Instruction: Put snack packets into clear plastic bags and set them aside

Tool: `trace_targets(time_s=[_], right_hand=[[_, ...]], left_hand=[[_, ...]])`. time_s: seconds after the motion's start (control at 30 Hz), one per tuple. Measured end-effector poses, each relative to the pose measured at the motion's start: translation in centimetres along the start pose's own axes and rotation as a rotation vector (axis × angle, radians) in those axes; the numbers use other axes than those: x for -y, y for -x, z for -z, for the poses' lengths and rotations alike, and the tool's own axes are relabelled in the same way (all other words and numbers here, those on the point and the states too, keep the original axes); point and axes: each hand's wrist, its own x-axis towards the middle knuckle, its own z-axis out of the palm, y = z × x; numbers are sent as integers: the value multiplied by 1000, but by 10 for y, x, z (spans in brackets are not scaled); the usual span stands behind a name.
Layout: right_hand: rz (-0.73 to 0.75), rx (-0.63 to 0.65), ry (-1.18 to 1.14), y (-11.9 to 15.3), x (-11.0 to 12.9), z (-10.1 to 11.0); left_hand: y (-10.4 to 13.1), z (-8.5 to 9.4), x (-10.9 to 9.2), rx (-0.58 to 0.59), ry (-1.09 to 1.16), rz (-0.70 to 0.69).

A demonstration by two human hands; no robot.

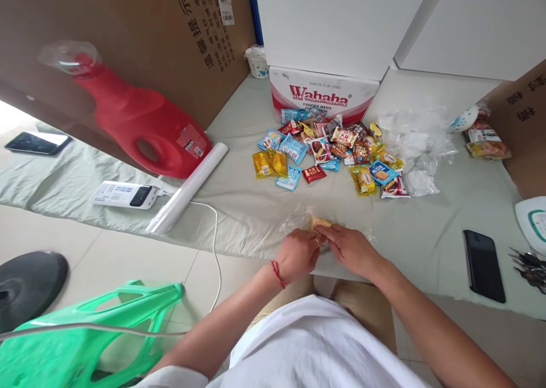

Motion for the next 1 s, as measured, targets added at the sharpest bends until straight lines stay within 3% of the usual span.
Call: trace_targets(time_s=[0.07,0.13,0.2,0.27,0.4,0.47,0.57,0.7,0.8,0.9,1.0], right_hand=[[-21,13,23,1,2,-10],[-49,52,69,1,4,-13],[-62,100,105,0,6,-11],[-64,142,123,0,7,-7],[-70,201,124,-2,8,2],[-66,215,117,-3,7,4],[-59,210,94,-5,4,3],[-54,186,64,-4,1,-2],[-54,172,54,-3,1,-5],[-34,133,18,-1,-2,-7],[20,87,-69,2,-7,-8]], left_hand=[[15,2,14,-94,226,24],[25,8,30,-275,384,174],[24,16,47,-458,407,340],[12,23,64,-515,363,376],[-25,32,88,-225,333,199],[-31,35,97,-146,349,130],[-14,41,113,-252,437,151],[18,49,125,-479,528,374],[14,46,112,-451,475,466],[-5,40,87,-302,265,464],[-13,43,68,-98,57,372]])
